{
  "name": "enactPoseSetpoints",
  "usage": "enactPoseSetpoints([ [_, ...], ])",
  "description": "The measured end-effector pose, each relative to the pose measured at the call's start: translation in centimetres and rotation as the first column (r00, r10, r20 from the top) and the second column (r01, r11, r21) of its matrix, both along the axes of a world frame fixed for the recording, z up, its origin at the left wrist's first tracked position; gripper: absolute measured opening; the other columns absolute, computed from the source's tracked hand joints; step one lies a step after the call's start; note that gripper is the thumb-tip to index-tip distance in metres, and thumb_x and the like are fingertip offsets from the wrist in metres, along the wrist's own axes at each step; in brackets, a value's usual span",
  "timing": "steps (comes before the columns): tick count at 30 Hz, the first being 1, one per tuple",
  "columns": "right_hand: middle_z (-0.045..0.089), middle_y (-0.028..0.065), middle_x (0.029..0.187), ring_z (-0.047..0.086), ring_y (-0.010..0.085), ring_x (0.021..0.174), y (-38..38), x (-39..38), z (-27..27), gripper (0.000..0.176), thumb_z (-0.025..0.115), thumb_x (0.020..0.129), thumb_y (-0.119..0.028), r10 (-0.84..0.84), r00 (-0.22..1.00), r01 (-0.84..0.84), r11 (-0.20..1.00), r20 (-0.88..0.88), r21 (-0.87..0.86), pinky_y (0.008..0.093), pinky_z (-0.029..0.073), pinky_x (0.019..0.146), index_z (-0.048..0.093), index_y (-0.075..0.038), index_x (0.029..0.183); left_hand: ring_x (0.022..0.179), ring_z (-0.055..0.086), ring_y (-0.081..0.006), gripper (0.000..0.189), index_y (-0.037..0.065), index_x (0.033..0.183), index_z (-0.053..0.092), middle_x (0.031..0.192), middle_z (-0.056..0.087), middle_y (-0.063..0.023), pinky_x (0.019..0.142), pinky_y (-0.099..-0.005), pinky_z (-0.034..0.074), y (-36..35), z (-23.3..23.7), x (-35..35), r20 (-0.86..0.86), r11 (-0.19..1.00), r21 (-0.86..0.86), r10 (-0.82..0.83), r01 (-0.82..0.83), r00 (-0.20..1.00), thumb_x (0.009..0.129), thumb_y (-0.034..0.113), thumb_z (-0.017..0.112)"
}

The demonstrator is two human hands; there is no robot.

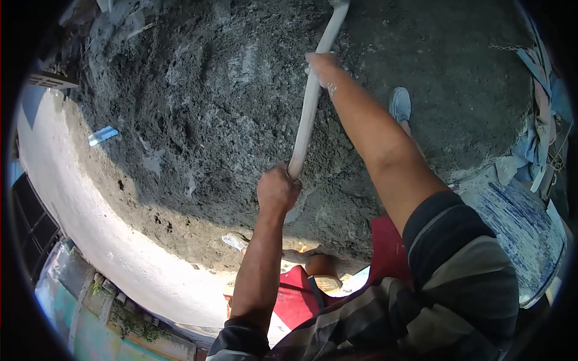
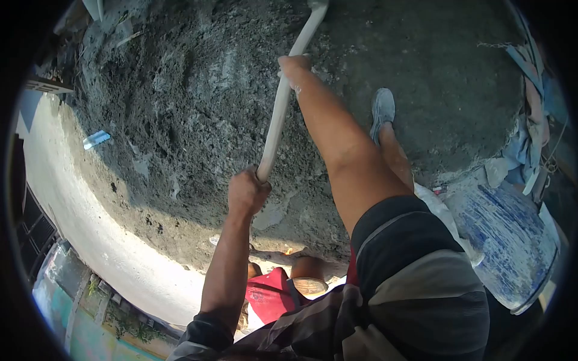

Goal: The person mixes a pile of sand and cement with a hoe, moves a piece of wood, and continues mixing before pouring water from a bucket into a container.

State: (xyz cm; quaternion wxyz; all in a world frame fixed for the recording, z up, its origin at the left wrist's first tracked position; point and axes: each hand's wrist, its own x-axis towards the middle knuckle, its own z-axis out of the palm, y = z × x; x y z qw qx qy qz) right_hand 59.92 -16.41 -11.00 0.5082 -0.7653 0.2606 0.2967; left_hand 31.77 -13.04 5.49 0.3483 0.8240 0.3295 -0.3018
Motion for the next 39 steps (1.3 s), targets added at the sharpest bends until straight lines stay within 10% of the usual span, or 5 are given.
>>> enactPoseSetpoints([
  [11,0.055,0.01,0.081,0.057,0.0204,0.055,-5.8,-22.4,11.3,0.043,0.063,0.069,-0.002,-0.053,0.974,0.127,0.933,-0.222,0.337,0.0339,0.048,0.048,0.043,-0.002,0.108,0.071,0.062,-0.0361,0.019,0.009,0.076,0.055,0.078,0.061,-0.0135,0.063,-0.0472,0.051,-8.0,5.4,-24.4,-0.059,0.994,0.107,0.003,0.004,0.998,0.068,0.019,0.068],
  [21,0.062,0.0167,0.086,0.066,0.0285,0.074,-7.8,12.1,0.2,0.046,0.067,0.073,-0.012,-0.004,1.0,0.003,0.972,0.003,0.237,0.0407,0.053,0.067,0.047,0.008,0.109,0.08,0.064,-0.0379,0.027,0.004,0.09,0.061,0.083,0.065,-0.0214,0.073,-0.0454,0.051,-2.1,0.6,13.0,0.133,0.994,0.0,-0.105,0.106,0.986,0.069,0.019,0.071],
  [23,0.062,0.0221,0.105,0.066,0.0335,0.09,-7.7,13.8,-2.1,0.053,0.067,0.074,-0.014,0.012,1.0,-0.009,0.985,0.017,-0.17,0.0405,0.054,0.078,0.044,0.009,0.116,0.081,0.064,-0.0381,0.029,0.004,0.092,0.061,0.083,0.065,-0.0223,0.074,-0.0447,0.051,-2.1,-0.3,12.2,0.104,0.99,-0.067,-0.116,0.123,0.988,0.069,0.018,0.071],
  [26,0.056,0.0258,0.119,0.061,0.036,0.105,-6.0,5.0,3.9,0.056,0.067,0.075,-0.015,0.155,0.988,-0.122,0.85,0.023,-0.512,0.0401,0.052,0.088,0.042,0.007,0.119,0.083,0.064,-0.0382,0.033,0.003,0.095,0.062,0.083,0.065,-0.0236,0.076,-0.0434,0.05,-3.5,0.7,5.7,0.004,0.974,-0.204,-0.097,0.096,0.995,0.067,0.018,0.071],
  [39,0.06,0.0223,0.096,0.065,0.0329,0.083,-2.1,-30.4,12.8,0.059,0.067,0.07,-0.008,0.046,0.988,-0.034,0.996,-0.147,0.083,0.0401,0.053,0.074,0.037,0.005,0.119,0.073,0.064,-0.0363,0.023,0.006,0.083,0.063,0.076,0.064,-0.0156,0.065,-0.0423,0.052,-3.4,11.2,-28.4,-0.016,0.98,0.009,0.199,-0.199,0.98,0.064,0.015,0.071],
])
